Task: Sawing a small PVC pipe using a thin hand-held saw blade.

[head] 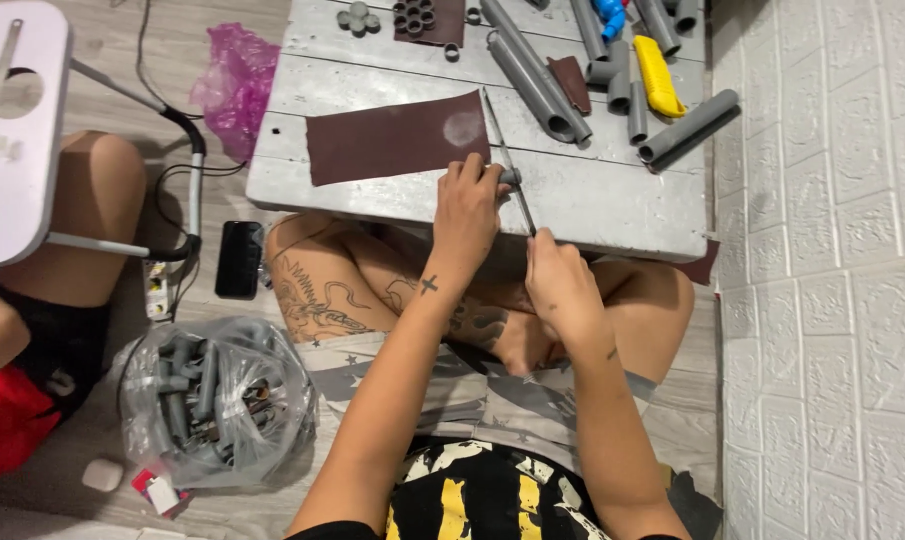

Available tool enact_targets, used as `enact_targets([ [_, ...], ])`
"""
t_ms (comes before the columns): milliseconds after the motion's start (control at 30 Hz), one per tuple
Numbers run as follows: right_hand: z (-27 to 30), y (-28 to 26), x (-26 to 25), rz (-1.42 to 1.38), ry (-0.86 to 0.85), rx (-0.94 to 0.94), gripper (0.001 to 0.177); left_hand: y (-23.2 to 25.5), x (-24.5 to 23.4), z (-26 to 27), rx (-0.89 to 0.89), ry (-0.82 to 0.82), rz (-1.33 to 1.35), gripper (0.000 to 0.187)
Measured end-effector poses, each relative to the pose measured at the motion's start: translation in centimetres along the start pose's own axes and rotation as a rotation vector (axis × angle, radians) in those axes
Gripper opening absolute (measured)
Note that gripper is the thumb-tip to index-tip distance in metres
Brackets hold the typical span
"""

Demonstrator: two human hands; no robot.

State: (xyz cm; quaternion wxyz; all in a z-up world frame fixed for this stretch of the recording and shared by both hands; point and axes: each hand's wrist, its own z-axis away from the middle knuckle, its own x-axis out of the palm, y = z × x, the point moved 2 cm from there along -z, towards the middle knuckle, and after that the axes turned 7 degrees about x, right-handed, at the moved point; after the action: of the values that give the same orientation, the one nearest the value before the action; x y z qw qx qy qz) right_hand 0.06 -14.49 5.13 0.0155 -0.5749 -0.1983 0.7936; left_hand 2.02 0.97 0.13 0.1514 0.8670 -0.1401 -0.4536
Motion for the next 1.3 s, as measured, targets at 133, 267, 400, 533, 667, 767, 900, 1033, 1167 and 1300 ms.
enact_targets([
  [133,1.3,0.3,0.5,-0.014,0.027,0.008,0.04,0.1,0.1,0.1,0.003,0.015,-0.003,0.024],
  [267,6.8,2.2,0.1,-0.048,-0.037,0.06,0.04,0.4,-0.3,0.0,0.0,0.022,-0.017,0.023],
  [400,7.6,3.7,0.2,-0.032,0.016,-0.017,0.034,0.1,-0.2,0.0,0.003,0.027,-0.038,0.023],
  [533,3.2,1.4,-0.5,0.037,-0.115,0.074,0.043,-0.2,0.1,0.2,0.019,0.026,-0.017,0.023],
  [667,0.6,-0.6,-0.4,-0.034,-0.017,0.009,0.039,0.0,-0.1,0.0,0.027,0.03,-0.026,0.023],
  [767,2.7,0.6,0.2,-0.051,-0.055,0.066,0.042,0.2,-0.1,0.2,0.019,0.019,-0.02,0.023],
  [900,8.1,2.4,-0.4,-0.076,-0.045,0.055,0.034,0.5,-0.4,0.0,0.005,0.032,-0.012,0.023],
  [1033,6.6,3.0,-0.6,-0.056,-0.034,0.018,0.036,0.3,-0.1,-0.1,0.02,0.042,-0.003,0.023],
  [1167,1.7,0.6,-0.7,0.002,-0.082,0.042,0.041,-0.1,-0.2,0.1,0.025,0.015,-0.004,0.024],
  [1300,0.3,0.1,0.3,-0.026,-0.002,-0.026,0.039,-0.1,0.1,0.1,0.012,0.01,0.002,0.025],
])
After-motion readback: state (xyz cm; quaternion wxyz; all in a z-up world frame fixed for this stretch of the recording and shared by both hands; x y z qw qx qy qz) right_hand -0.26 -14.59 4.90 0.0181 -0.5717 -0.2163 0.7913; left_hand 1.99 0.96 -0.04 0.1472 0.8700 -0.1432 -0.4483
